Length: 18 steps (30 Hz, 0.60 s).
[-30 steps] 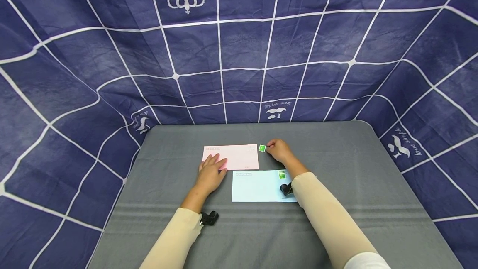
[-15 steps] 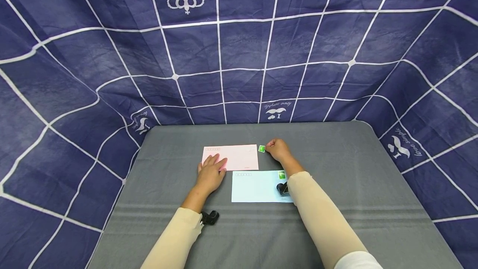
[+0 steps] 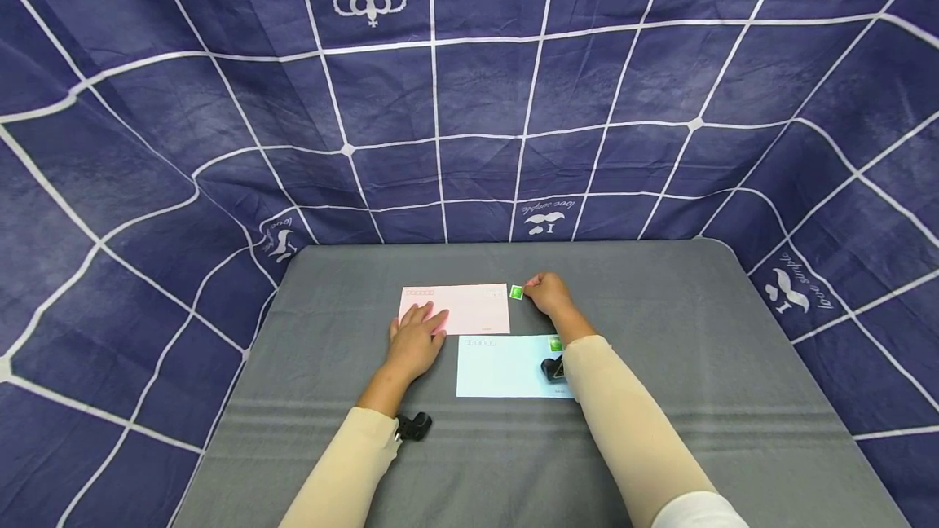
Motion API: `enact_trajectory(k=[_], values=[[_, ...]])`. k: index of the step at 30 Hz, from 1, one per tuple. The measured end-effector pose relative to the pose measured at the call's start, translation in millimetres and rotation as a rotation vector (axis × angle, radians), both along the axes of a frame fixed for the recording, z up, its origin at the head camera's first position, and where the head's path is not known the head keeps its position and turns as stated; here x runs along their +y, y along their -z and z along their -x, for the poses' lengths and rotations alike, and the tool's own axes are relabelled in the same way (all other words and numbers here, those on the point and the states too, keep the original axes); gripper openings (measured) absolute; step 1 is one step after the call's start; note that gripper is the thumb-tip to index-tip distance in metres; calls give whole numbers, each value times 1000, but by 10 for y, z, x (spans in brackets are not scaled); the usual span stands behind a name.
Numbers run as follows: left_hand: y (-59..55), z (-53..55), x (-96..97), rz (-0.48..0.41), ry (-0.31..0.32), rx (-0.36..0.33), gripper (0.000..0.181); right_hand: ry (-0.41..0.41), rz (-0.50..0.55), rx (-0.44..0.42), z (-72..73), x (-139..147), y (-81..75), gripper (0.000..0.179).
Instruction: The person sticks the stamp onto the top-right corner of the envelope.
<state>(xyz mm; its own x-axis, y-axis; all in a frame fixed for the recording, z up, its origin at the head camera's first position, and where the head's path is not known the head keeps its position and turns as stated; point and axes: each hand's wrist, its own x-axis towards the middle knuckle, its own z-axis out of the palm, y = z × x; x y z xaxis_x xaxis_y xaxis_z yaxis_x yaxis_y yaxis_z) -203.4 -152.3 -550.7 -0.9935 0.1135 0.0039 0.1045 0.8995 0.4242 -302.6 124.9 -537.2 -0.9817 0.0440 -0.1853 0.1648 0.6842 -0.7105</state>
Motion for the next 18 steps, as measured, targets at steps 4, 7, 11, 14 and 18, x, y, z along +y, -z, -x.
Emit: enact_trajectory(k=[4,7,11,14,18], values=[[3,5,1,1,1,3,44,-1,20,-12,12,21,6,19],[7,4,-2,-1,1,3,44,0,32,-21,15,32,6,20],[6,3,-2,-1,3,7,44,10,53,-38,14,41,-1,22],[0,3,-1,0,3,9,44,17,81,-52,9,42,-7,21],[-5,4,0,-1,3,7,44,22,119,-58,4,50,-7,20]])
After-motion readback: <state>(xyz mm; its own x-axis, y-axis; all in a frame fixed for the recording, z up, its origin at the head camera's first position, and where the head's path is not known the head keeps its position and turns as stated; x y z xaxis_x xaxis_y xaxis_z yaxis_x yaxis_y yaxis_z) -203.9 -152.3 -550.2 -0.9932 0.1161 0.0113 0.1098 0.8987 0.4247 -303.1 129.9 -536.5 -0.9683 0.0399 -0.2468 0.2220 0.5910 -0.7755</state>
